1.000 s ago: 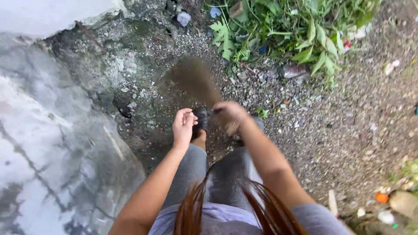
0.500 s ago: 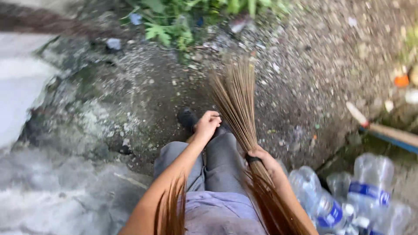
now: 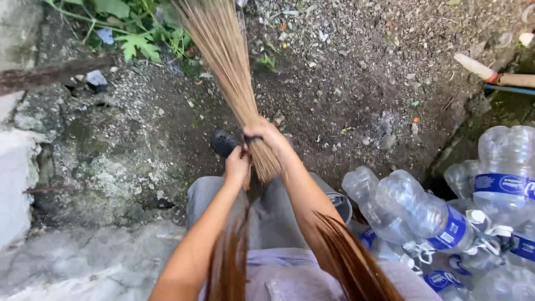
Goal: Picking up trash and sweeping an outdoor cluttered area.
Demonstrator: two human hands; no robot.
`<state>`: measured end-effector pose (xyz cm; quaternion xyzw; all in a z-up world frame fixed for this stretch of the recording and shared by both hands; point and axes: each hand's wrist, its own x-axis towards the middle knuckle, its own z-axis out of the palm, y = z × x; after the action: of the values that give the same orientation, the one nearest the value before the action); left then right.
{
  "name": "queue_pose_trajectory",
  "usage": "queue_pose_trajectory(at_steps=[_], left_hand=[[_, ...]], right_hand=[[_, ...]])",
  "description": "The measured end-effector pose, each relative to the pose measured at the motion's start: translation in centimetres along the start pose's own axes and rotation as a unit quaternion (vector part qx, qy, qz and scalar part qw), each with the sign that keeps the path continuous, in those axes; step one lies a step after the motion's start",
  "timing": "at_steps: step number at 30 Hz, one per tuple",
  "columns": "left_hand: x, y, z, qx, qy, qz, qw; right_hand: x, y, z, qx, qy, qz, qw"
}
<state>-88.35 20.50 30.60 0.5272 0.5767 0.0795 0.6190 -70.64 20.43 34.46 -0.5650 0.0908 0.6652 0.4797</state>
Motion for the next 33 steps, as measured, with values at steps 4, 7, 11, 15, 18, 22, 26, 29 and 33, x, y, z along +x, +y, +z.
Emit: queue_pose_trajectory(at_steps=[4, 7, 11, 15, 18, 22, 26, 29, 33], left_hand=[[-0.3, 4.4, 0.7, 0.062, -0.048, -0.059, 0.995], [1.4, 7.0, 3.1, 0.117, -0.092, -0.033, 0.988], [5.1, 7.1, 9.6, 0.211, -0.102, 0.089, 0.968], [13.3, 2.8, 17.6, 0.364, -0.214, 0.219, 0.880], [22.3, -4.1, 23.1, 0.429, -0.214, 0.302, 0.824], [35.4, -13.0, 31.6, 0.538, -0.167, 0.411, 0.717], [46.1, -15.1, 37.2, 0.629, 0.027, 0.453, 0.631], [52.2, -14.6, 37.6, 0.750, 0.100, 0.305, 0.579], [55.5, -14.7, 35.1, 0.729, -0.054, 0.303, 0.611]], right_hand=[[-12.8, -3.8, -2.2, -0.097, 0.050, -0.069, 0.992], [-17.9, -5.7, -10.0, -0.125, 0.167, -0.024, 0.978], [-12.4, -5.1, -18.9, -0.166, 0.325, -0.118, 0.923], [-0.5, -5.0, -25.4, -0.241, 0.433, -0.240, 0.834], [8.4, -3.0, -29.9, -0.263, 0.460, -0.271, 0.804], [16.5, 1.8, -34.8, -0.310, 0.461, -0.278, 0.783], [22.0, 9.3, -38.7, -0.307, 0.446, -0.284, 0.791], [25.3, 12.1, -40.2, -0.299, 0.429, -0.305, 0.796], [26.7, 13.5, -40.5, -0.267, 0.412, -0.301, 0.817]])
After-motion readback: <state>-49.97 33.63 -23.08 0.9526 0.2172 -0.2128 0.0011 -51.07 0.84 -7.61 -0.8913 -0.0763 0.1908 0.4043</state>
